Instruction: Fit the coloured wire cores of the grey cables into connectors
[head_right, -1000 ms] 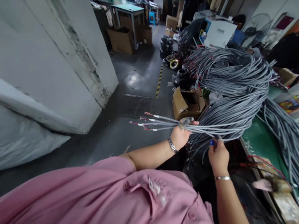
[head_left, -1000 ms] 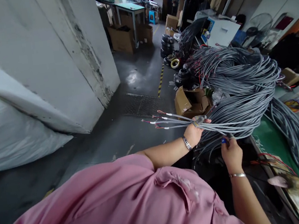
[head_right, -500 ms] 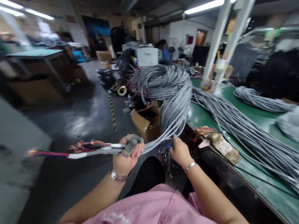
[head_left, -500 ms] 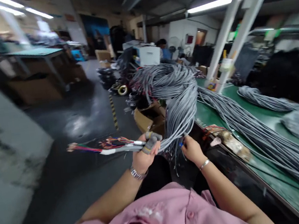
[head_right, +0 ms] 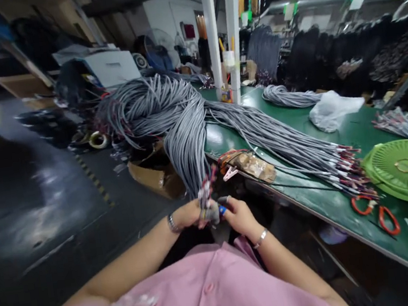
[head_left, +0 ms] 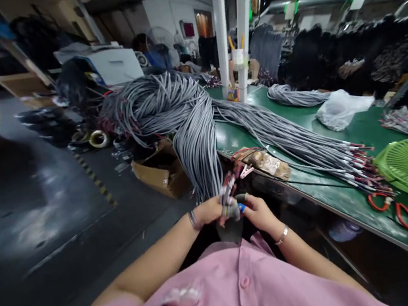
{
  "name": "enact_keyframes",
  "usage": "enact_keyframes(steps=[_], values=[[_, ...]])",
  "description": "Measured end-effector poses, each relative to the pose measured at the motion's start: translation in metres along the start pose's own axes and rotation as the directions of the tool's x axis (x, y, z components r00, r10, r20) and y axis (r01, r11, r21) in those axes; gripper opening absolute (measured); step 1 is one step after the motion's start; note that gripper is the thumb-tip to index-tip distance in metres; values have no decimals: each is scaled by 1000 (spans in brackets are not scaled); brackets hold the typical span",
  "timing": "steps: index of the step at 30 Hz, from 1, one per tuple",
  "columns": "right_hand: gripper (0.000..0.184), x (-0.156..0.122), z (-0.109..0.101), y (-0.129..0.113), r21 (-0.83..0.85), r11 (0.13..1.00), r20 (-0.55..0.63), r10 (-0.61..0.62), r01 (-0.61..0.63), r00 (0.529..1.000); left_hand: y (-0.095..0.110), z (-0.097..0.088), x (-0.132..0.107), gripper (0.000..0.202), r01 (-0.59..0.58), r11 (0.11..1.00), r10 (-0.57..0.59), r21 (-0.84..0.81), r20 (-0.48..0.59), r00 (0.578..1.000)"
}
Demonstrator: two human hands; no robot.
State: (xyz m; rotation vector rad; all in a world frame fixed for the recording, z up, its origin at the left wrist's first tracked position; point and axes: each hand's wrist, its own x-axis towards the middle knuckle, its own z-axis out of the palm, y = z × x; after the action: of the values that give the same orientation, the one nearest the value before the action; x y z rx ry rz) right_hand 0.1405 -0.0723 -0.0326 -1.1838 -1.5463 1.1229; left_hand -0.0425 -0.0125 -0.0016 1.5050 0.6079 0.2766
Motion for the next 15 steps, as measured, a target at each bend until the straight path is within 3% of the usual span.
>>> enact_keyframes(steps=[3,7,10,13,15], values=[[32,-4,-4,3,93,994,-27,55,-52,998,-11,-6,11,40,-56,947,0,-316,-176,984],[33,6,-2,-6,76,996,-19,49,-47,999,-27,-8,6,40,-172,895,-8,-411,-401,916],[31,18,8,-21,-30,999,-5,-36,36,999,-35,-7,-1,36,-253,896,-2,-366,-573,820],[28,32,22,-37,-192,970,-4,-150,146,989,-35,-5,-4,32,-255,928,-30,-271,-737,675],[30,41,32,-44,-344,924,9,-175,167,985,-35,-4,-4,28,-255,953,21,-163,-805,593]])
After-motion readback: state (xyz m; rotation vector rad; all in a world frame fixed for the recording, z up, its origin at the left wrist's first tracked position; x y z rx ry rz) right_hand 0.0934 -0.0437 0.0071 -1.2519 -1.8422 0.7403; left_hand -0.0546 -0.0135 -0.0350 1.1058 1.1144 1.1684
